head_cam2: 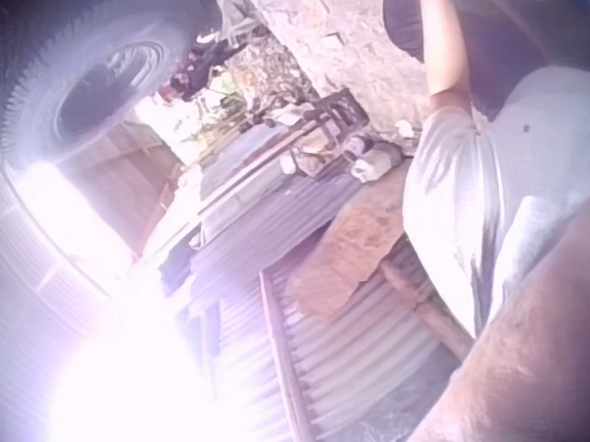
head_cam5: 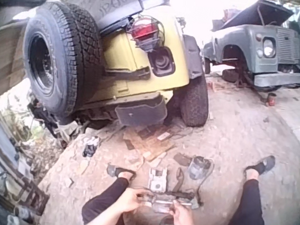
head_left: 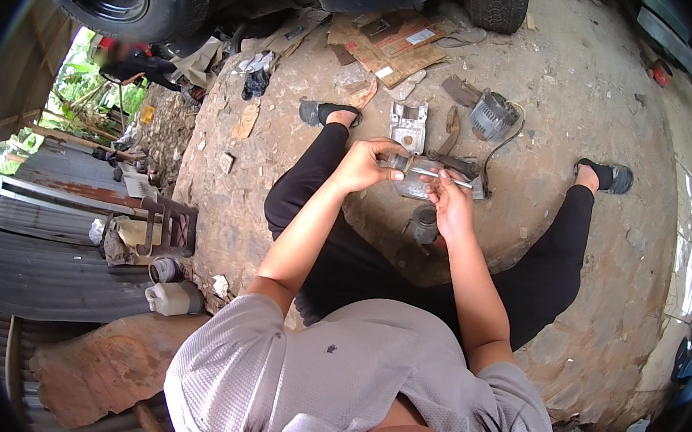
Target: The person sits on the ground and uses a wrench to loosen and remove bolts from a cylindrical mechanical part. They separate the part into two pieces, inspect the interior, and then reassemble it by tightening the bolts back in place.
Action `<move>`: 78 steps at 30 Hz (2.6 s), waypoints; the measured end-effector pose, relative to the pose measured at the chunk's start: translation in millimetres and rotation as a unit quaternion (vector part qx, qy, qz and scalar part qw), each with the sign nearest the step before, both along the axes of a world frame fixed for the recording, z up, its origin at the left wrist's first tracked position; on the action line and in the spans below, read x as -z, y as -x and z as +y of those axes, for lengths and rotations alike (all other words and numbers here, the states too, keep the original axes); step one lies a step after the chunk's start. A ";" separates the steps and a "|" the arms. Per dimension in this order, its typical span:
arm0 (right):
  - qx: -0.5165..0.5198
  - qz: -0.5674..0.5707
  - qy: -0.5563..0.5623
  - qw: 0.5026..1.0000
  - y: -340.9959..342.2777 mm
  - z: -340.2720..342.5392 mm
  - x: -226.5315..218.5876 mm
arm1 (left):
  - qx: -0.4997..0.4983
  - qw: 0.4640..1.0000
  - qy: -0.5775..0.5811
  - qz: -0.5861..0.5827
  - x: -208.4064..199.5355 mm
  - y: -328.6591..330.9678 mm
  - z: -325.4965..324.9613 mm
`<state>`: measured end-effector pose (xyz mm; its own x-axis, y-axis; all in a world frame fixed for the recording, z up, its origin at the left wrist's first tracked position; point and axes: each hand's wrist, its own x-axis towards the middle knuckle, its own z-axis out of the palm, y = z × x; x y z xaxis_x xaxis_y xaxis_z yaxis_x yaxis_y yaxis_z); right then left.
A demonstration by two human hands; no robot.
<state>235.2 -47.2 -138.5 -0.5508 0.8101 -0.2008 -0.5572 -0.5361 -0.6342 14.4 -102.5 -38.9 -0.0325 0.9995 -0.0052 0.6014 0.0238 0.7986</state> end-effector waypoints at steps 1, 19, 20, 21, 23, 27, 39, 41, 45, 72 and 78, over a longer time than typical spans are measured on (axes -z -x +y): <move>0.010 -0.004 -0.008 1.000 -4.3 3.8 0.2 | -0.016 0.999 -0.030 -0.023 3.5 3.3 -1.4; 0.038 -0.016 -0.269 0.962 -14.5 -14.2 -88.2 | -0.039 0.995 -0.066 -0.058 -81.8 19.8 -36.9; 0.036 -0.016 -0.274 0.961 -13.9 -14.8 -93.9 | -0.066 0.996 -0.021 -0.053 -88.6 24.9 -39.4; 0.041 -0.016 -0.288 0.957 -14.2 -7.0 -102.9 | -0.048 0.997 -0.055 -0.011 -107.7 20.0 -35.4; 0.045 -0.019 -0.300 0.953 -13.2 -4.2 -115.4 | -0.020 0.992 -0.105 0.073 -135.0 11.6 -38.6; 0.061 -0.022 -0.360 0.931 -5.5 1.4 -156.6 | -0.002 0.994 -0.087 0.071 -162.0 34.0 -20.7; 0.130 -0.104 -0.473 0.865 4.6 53.1 -228.1 | 0.033 0.923 -0.099 -0.371 -164.7 33.9 54.3; 0.142 -0.151 -0.531 0.822 -1.4 59.9 -235.6 | 0.059 0.912 -0.118 -0.389 -162.4 33.1 61.8; 0.129 -0.129 -0.449 0.875 -5.3 67.8 -254.9 | 0.102 0.913 -0.163 -0.359 -166.2 28.8 67.1; 0.136 -0.051 -0.388 0.910 50.9 130.0 -238.3 | 0.084 0.963 -0.135 -0.219 -177.8 52.0 125.3; 0.162 -0.150 -0.597 0.771 40.4 128.7 -205.3 | 0.067 0.915 0.099 -0.385 -168.8 57.8 141.4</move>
<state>194.8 81.5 66.8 -0.3541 0.6013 0.7163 -0.2720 0.6665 -0.6941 -43.4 38.9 129.9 0.1791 0.9713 -0.1565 -0.1302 0.1810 0.9748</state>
